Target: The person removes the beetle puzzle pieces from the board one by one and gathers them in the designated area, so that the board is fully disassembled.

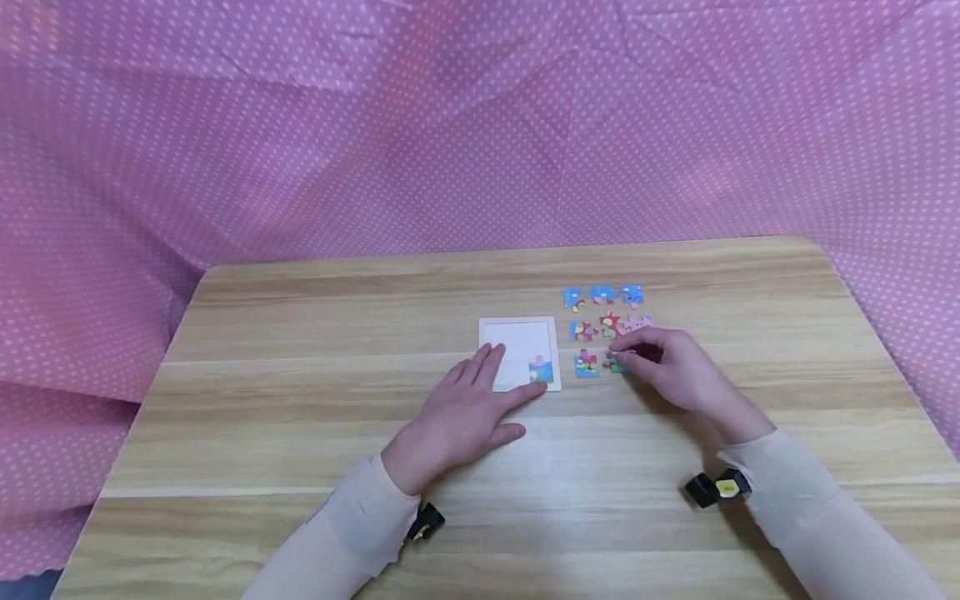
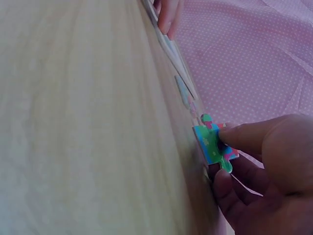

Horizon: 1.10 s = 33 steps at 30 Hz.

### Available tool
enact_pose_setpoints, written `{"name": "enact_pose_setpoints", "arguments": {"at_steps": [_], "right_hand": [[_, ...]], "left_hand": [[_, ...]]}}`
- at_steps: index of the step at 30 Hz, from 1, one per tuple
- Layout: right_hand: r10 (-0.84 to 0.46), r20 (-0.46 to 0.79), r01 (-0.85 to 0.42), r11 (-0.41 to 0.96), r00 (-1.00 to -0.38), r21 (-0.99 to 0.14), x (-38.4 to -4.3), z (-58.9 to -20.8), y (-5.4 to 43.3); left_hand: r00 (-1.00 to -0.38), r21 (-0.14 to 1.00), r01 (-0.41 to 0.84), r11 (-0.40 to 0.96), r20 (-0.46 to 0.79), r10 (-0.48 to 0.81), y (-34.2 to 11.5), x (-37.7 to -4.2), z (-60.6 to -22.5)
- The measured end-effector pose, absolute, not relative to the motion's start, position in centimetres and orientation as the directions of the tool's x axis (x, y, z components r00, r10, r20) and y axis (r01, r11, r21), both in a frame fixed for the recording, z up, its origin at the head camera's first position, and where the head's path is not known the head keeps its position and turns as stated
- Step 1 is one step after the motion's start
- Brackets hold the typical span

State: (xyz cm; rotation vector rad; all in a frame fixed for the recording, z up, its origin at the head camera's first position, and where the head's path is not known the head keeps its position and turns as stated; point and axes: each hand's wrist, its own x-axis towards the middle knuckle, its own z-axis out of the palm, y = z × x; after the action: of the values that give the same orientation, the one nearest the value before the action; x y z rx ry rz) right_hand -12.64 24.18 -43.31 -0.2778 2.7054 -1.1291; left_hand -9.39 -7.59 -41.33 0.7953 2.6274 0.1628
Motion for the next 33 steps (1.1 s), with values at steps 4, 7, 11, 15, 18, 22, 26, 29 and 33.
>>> {"name": "enact_pose_setpoints", "arguments": {"at_steps": [4,7,11,15,18,22,26,29,33], "right_hand": [[-0.244,-0.086,-0.112,0.696,-0.966,-0.709,-12.6,-43.53,24.07],[-0.246,-0.065,-0.13,0.698,-0.967,-0.704,-12.61,-43.69,23.95],[-0.255,-0.036,-0.158,0.698,-0.966,-0.698,-12.66,-43.93,23.87],[-0.258,-0.023,-0.171,0.701,-0.966,-0.693,-12.69,-44.06,23.8],[-0.259,-0.021,-0.173,0.702,-0.966,-0.69,-12.72,-44.15,23.72],[-0.259,-0.019,-0.176,0.706,-0.966,-0.686,-12.71,-44.2,23.61],[-0.255,-0.016,-0.176,0.709,-0.967,-0.683,-12.64,-44.19,23.56],[-0.257,-0.015,-0.179,0.713,-0.966,-0.678,-12.55,-44.19,23.57],[-0.27,-0.009,-0.194,0.716,-0.963,-0.67,-12.44,-44.22,23.54]], "left_hand": [[-0.763,0.219,0.505,0.835,-0.339,0.55,-7.56,-9.39,-41.36],[-0.764,0.22,0.503,0.836,-0.339,0.549,-7.56,-9.41,-41.33],[-0.764,0.225,0.502,0.835,-0.337,0.551,-7.56,-9.39,-41.35],[-0.763,0.228,0.503,0.834,-0.337,0.552,-7.58,-9.38,-41.39],[-0.763,0.228,0.503,0.834,-0.338,0.552,-7.59,-9.38,-41.39],[-0.764,0.227,0.503,0.834,-0.334,0.552,-7.58,-9.34,-41.37],[-0.765,0.223,0.508,0.832,-0.328,0.555,-7.58,-9.31,-41.42],[-0.765,0.219,0.51,0.832,-0.328,0.555,-7.56,-9.3,-41.46],[-0.765,0.214,0.508,0.834,-0.334,0.551,-7.53,-9.27,-41.42]]}}
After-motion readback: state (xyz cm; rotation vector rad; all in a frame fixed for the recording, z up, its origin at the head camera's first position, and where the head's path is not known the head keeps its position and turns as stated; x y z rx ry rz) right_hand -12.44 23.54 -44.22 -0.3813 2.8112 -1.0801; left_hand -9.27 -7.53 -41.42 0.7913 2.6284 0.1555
